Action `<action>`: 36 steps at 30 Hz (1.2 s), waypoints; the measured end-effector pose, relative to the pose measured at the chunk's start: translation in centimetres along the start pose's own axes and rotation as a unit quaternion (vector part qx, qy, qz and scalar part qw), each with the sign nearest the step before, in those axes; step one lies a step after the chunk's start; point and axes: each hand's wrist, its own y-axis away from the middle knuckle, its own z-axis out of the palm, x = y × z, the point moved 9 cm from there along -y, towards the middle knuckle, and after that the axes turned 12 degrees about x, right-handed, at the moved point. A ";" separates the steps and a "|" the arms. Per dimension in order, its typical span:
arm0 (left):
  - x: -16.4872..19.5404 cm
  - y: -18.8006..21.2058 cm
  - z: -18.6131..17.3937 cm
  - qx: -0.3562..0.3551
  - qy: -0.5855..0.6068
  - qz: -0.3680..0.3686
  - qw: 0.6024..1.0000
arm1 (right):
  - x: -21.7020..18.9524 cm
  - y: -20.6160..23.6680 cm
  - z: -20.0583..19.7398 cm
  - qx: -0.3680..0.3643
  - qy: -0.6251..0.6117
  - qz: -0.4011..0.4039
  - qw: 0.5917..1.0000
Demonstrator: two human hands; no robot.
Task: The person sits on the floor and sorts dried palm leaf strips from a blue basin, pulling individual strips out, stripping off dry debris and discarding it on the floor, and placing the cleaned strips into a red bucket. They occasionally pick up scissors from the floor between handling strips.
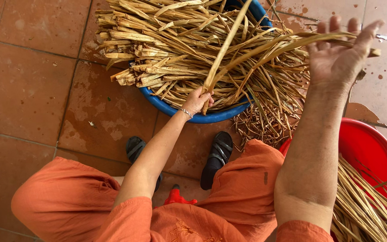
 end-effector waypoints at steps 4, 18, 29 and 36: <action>-0.3 -0.4 -0.5 0.041 0.066 -0.040 0.996 | 3.5 2.8 0.4 0.055 0.195 0.066 0.977; -5.0 0.1 -4.2 0.100 -0.078 -0.088 0.988 | 24.6 8.2 -8.1 -0.101 0.844 -0.012 0.526; -2.2 -8.3 -5.8 0.116 -0.349 0.059 0.928 | 30.6 7.4 -4.3 -0.116 0.746 -0.138 0.641; -10.3 -13.1 -4.5 0.032 -0.501 -0.007 0.865 | 37.5 4.6 -6.8 -0.082 0.804 -0.002 0.589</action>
